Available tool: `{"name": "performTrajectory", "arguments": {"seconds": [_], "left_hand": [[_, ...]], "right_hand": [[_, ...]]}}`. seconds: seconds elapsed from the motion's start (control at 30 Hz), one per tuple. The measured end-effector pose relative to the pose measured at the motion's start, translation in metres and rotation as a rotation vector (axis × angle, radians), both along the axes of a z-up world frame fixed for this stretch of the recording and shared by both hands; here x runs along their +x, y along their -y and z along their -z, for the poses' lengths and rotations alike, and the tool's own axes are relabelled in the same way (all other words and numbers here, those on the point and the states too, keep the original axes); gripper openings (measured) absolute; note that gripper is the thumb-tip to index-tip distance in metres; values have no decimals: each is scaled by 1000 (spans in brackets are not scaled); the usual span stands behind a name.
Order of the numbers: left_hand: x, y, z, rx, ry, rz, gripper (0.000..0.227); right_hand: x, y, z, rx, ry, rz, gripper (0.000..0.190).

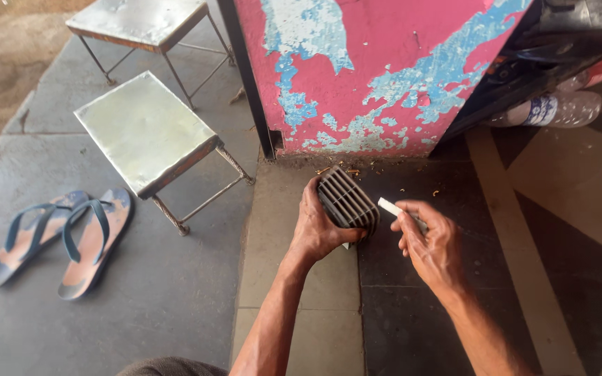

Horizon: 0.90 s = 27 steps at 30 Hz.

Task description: The person cleans a motorcycle engine cylinder block by hand and using a small metal scraper to remove carbon deposits and debris from the surfaces and cooling fins.

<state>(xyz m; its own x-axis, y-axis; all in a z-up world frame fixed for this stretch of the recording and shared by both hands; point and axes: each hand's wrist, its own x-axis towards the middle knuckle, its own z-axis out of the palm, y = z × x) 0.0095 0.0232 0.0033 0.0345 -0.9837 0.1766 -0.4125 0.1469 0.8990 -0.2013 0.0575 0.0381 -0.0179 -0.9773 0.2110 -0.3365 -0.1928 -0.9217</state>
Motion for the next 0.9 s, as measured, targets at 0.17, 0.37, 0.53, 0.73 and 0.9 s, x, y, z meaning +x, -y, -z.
{"name": "performTrajectory", "arguments": {"seconds": [0.17,0.37,0.53,0.73,0.9], "left_hand": [[-3,8,5,73,-32,-6,131],[-2,7,9,30,-23,-40,138],[-2,8,8,62,-25,-29,138],[-1,15,9,50,-41,8,140],[-2,20,6,74,-48,24,139]], "right_hand": [[11,13,-40,-152,-346,-25,18],[30,44,-59,-614,-789,-277,11],[37,68,-61,-567,-1117,-373,13],[24,68,-67,-485,-1092,-498,7],[28,90,-78,-532,-1084,-462,9]]}}
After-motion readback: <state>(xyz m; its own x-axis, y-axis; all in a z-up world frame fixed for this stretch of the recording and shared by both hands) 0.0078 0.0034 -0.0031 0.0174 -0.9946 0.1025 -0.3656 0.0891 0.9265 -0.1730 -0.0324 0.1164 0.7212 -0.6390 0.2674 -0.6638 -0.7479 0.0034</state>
